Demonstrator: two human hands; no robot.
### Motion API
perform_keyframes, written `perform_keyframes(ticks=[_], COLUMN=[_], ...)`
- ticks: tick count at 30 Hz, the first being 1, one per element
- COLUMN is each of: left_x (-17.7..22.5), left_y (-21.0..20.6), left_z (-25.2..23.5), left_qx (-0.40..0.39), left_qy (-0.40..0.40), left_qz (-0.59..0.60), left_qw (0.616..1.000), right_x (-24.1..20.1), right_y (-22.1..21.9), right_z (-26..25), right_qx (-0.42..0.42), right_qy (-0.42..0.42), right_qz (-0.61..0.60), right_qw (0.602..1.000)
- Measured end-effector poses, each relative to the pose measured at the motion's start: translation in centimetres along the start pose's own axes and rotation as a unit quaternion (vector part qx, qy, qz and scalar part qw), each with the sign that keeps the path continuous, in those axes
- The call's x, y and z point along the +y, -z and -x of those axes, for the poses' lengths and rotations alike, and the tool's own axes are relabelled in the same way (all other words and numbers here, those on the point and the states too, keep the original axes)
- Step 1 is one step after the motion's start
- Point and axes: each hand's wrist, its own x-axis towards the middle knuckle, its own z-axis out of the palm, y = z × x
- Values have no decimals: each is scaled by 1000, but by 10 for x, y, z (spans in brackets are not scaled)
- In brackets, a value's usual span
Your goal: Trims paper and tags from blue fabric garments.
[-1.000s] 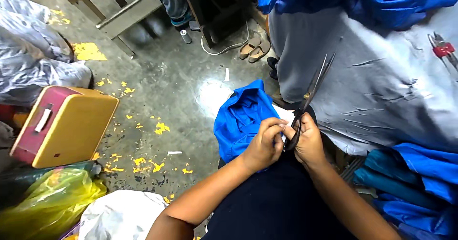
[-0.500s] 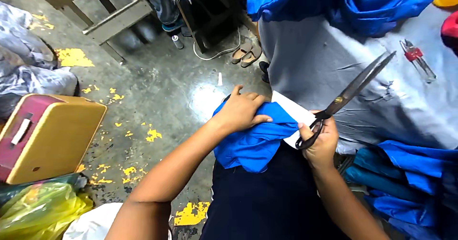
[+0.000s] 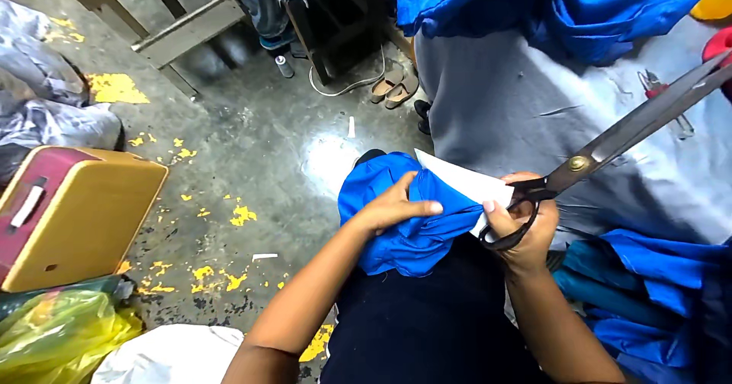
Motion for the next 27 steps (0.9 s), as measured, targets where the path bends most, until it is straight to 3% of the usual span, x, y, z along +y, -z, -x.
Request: perform_keyframes(ticks=[2,7,10,15,21,27], left_x=[9,8,8,23,25,8], left_y=[-1,-8,-9,-7,-6,-4], left_z=[-3,-2,0,13,23,26], left_qx=[-23,90,167,286,304,227], left_qy=[-15,-98,-109,-77,-40,-48], left_qz=[-61,-76,43,256,371,487], left_qw=[998,988,979,920,876,842], right_x=[-1,-1,-2,-3,10,10], right_y=[1,12,24,45,50,25], right_z=[-2,-13,-20,-16,11,31], right_qx=[-14,-7,-36,-89,-283,-352], right_qy=[10,17,8,-45,-155,-188], right_qz=[4,44,78,103,56,34], right_qw=[1000,999,996,990,945,916])
